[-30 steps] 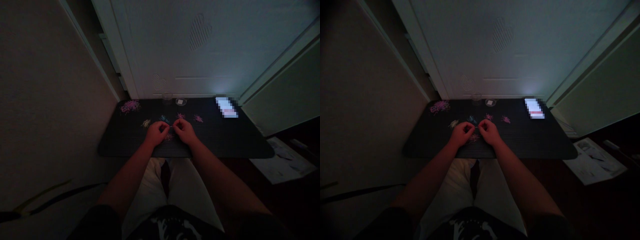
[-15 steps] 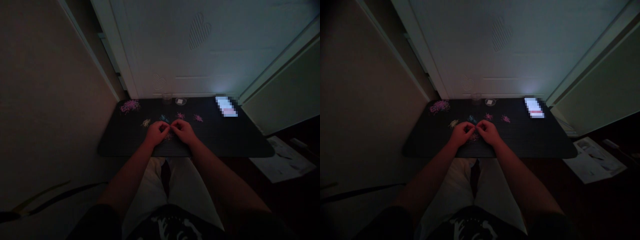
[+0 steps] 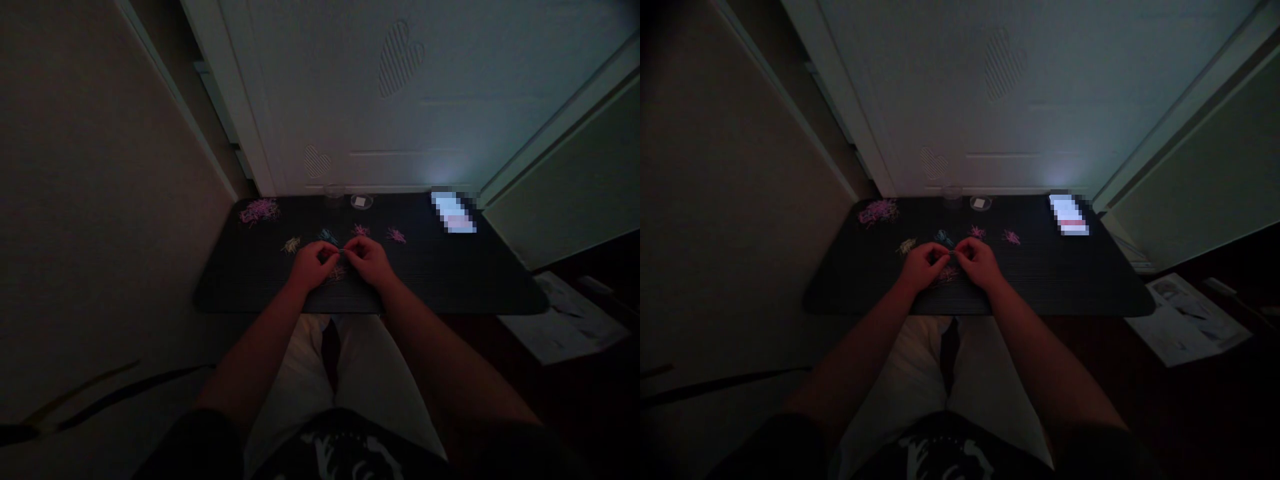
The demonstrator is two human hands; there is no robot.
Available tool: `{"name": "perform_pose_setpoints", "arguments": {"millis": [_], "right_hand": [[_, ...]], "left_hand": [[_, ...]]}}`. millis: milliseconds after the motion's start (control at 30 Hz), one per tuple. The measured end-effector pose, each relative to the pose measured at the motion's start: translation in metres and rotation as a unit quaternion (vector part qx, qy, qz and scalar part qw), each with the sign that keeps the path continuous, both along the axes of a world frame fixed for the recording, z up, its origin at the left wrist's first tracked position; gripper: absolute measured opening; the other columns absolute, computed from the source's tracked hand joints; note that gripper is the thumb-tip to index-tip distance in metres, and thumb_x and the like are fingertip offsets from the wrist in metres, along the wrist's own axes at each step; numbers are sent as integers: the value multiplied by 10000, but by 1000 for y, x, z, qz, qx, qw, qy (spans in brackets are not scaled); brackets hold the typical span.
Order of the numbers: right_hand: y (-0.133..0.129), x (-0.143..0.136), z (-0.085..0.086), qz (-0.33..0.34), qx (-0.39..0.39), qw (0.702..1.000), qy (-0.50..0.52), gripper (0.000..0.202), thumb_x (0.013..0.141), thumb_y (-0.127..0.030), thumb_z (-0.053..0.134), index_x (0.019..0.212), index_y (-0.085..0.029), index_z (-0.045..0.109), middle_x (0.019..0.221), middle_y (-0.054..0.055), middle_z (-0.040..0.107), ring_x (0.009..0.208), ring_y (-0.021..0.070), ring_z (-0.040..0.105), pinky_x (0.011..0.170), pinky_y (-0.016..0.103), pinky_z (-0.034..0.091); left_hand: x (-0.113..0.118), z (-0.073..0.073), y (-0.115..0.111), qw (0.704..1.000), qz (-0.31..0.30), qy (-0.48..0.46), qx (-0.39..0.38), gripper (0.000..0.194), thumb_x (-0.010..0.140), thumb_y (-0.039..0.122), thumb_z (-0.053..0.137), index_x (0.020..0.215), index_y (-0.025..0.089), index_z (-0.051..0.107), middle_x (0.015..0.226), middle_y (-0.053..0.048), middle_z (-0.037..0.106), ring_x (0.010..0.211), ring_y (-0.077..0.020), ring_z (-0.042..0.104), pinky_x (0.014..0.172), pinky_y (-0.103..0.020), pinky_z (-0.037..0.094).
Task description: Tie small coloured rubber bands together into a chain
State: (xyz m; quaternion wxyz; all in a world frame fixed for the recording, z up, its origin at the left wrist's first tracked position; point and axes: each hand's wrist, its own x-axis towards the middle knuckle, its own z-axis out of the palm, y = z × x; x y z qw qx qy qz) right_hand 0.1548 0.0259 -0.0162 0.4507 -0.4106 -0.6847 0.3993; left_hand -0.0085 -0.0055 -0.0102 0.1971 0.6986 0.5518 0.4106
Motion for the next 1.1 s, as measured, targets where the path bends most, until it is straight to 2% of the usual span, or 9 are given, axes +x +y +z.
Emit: {"name": "perform_pose_setpoints", "arguments": {"millis": [600,833,1100], "right_hand": [[-1,-1,1,9,-17,1000,-4,80,696,-234,597,748,-180,569,619,-19,535,543,103,470,504,237,372],[-1,-2,-1,56,-30,998,26,260,672,-220,635,916,-171,559,710,-16,551,547,87,475,510,228,380],[-2,-1,1,49,-22,998,-18,125,731,-281,608,797,-175,600,634,-15,554,555,106,490,523,239,380]], "left_hand": [[1,3,-1,1000,6,3,-16,133,768,279,599,822,167,647,791,-27,677,718,-137,600,683,-268,484],[0,0,0,1000,-1,-4,-12,116,768,253,590,816,160,639,803,-31,675,727,-132,603,666,-252,481],[1,1,-1,1000,1,-3,-18,131,768,276,594,802,161,646,778,-27,673,701,-131,599,659,-254,479]]}}
